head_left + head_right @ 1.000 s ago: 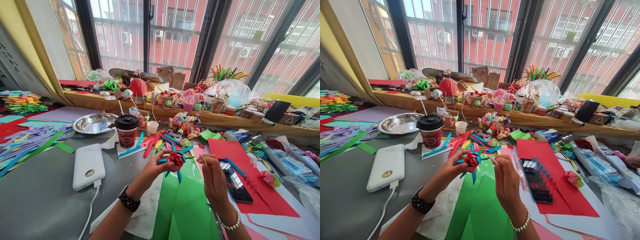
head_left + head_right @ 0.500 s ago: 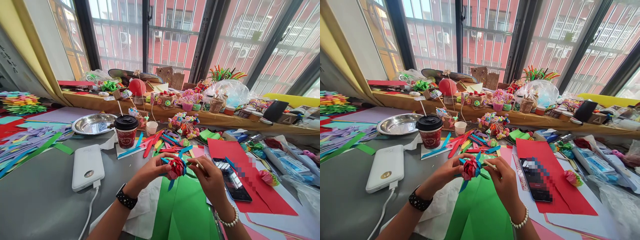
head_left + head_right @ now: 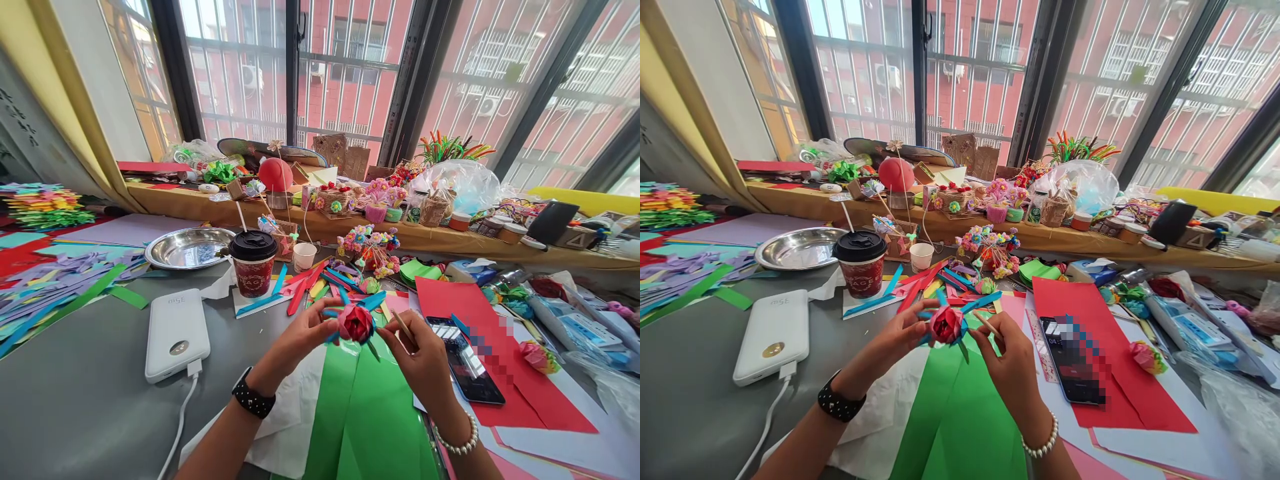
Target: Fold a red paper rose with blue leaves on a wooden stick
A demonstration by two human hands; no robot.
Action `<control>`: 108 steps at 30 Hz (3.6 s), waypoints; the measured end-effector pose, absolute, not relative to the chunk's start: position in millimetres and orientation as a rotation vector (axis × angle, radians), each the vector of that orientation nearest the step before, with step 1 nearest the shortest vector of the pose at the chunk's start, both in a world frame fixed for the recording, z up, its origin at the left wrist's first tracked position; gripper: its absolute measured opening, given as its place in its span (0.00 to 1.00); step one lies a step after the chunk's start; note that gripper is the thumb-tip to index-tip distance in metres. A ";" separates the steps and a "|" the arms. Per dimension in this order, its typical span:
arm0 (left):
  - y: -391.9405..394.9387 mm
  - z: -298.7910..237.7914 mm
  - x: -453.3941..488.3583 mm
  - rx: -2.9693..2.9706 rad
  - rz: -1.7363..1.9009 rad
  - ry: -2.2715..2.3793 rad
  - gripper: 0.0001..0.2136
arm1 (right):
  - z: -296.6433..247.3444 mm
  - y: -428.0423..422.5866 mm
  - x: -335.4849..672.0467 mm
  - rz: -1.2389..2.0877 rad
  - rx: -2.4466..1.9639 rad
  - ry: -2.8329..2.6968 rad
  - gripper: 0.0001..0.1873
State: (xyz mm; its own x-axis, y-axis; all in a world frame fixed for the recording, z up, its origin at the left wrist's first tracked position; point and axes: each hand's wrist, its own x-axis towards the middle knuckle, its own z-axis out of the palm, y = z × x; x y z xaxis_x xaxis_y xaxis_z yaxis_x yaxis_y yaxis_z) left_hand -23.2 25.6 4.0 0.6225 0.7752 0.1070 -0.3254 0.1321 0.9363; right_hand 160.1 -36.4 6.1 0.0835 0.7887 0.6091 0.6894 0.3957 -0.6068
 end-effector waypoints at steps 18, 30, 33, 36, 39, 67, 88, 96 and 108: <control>14.2 4.7 -8.3 1.309 1.199 0.550 0.21 | 1.6 -41.6 147.1 0.221 -1.164 -1.837 0.16; 21.9 4.9 -18.0 1.357 0.893 0.556 0.23 | 13.0 -39.0 161.9 0.022 -1.114 -1.921 0.06; 20.8 2.0 -16.5 1.393 0.835 0.543 0.24 | 11.9 -38.2 160.2 0.001 -1.128 -1.945 0.04; 20.6 0.2 -15.4 1.395 0.788 0.525 0.25 | 11.1 -37.8 159.5 0.001 -1.152 -1.958 0.03; 21.8 -0.4 -15.6 1.400 0.769 0.532 0.24 | 10.5 -37.5 159.7 -0.004 -1.179 -1.965 0.04; 23.0 -5.2 -13.3 1.487 0.653 0.679 0.26 | 4.1 -32.0 160.3 0.713 -1.401 -1.813 0.09; 21.3 -3.5 -13.7 2.283 1.025 0.923 0.16 | -2.7 -29.2 155.1 -0.056 -1.376 -2.002 0.06; 19.5 -5.4 -11.4 2.509 1.085 0.890 0.05 | -3.5 -29.1 152.9 -0.057 -1.395 -2.059 0.06; 18.9 -10.4 -9.2 2.668 1.126 0.851 0.06 | -2.6 -28.7 156.0 0.303 -1.493 -1.981 0.08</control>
